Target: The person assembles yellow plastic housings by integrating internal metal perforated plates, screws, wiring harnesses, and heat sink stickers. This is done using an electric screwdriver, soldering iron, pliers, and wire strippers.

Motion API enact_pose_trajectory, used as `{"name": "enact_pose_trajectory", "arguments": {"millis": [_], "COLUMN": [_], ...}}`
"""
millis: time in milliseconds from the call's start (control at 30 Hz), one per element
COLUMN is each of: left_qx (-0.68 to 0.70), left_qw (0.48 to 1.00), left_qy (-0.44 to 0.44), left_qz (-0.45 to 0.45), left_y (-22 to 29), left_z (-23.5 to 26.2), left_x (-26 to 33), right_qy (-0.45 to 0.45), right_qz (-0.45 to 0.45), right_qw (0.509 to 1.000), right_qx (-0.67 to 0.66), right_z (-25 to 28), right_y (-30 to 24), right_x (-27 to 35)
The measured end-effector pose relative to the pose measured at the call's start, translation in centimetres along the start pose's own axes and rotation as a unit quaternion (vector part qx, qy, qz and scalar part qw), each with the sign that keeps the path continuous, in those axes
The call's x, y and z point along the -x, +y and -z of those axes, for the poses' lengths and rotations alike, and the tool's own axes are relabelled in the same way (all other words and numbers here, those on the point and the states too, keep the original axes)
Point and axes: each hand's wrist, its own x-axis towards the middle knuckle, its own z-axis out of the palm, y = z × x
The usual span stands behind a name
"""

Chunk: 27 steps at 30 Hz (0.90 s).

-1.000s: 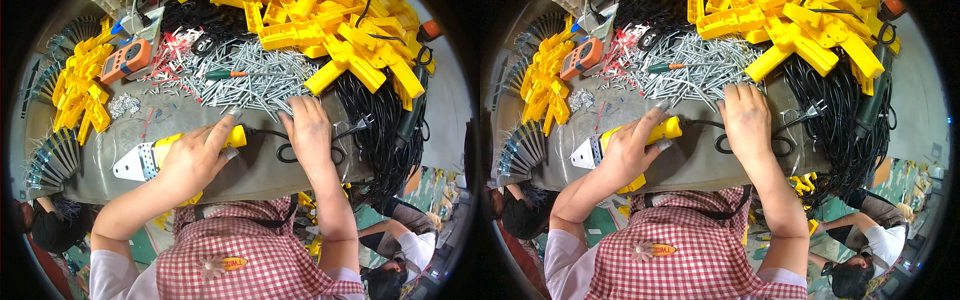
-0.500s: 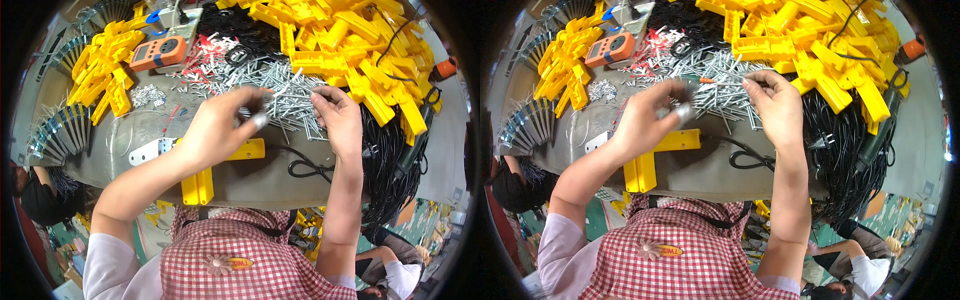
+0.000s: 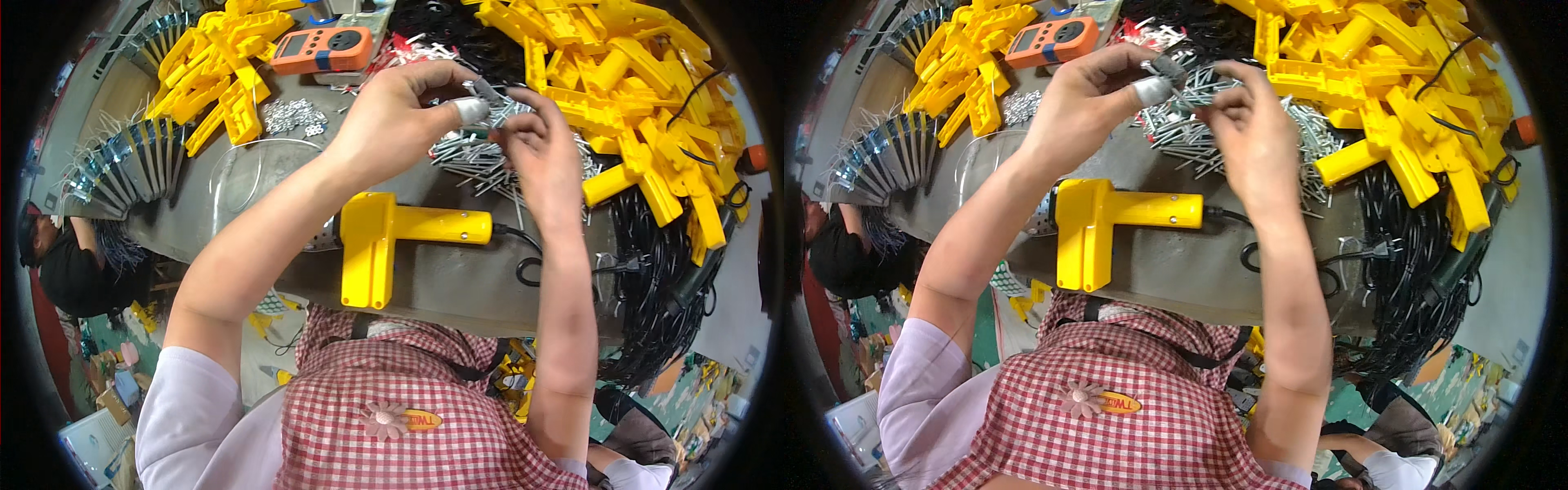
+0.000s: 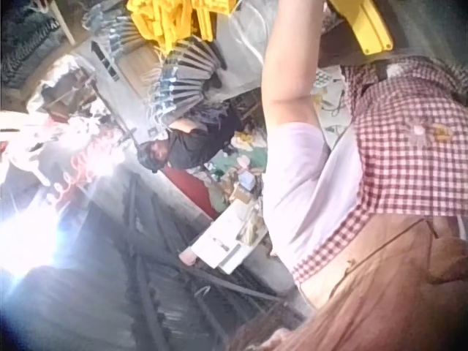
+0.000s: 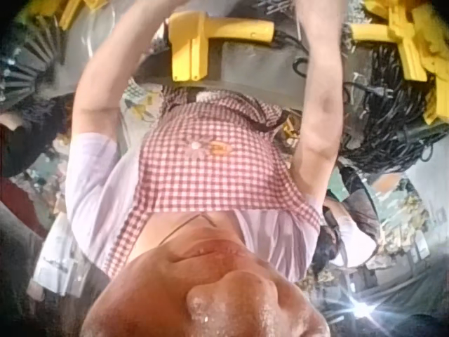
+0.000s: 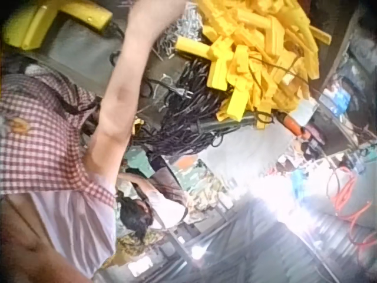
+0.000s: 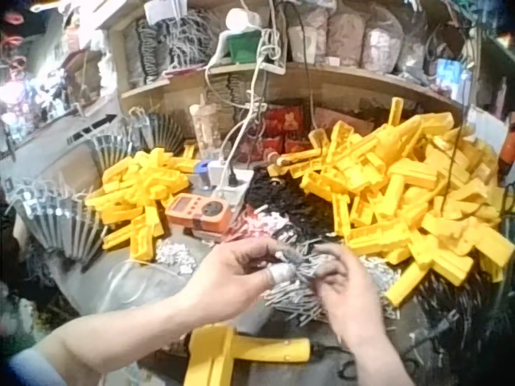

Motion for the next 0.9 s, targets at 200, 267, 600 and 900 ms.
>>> {"name": "enact_pose_trajectory", "arguments": {"millis": [200, 267, 600, 900], "left_qx": [-0.187, -0.214, -0.353, -0.360], "left_qw": [0.965, 0.961, 0.905, 0.899], "left_qy": [-0.164, -0.171, -0.123, -0.098], "left_qz": [0.086, 0.026, -0.203, -0.231], "left_y": [0.9, -0.3, -3.1, -3.5], "left_z": [2.9, 3.0, 1.8, 1.6], "left_x": [4.5, 5.0, 6.1, 6.2], "right_qy": [-0.030, -0.041, -0.104, -0.094], "right_qz": [0.111, 0.159, 0.127, 0.062], "right_qw": [0.924, 0.887, 0.963, 0.968], "right_qx": [0.364, 0.432, 0.212, 0.225], "right_z": [4.0, 3.9, -4.4, -3.6], "right_y": [2.1, 2.0, -1.3, -1.9], "right_x": [3.7, 4.3, 12.0, 11.8]}}
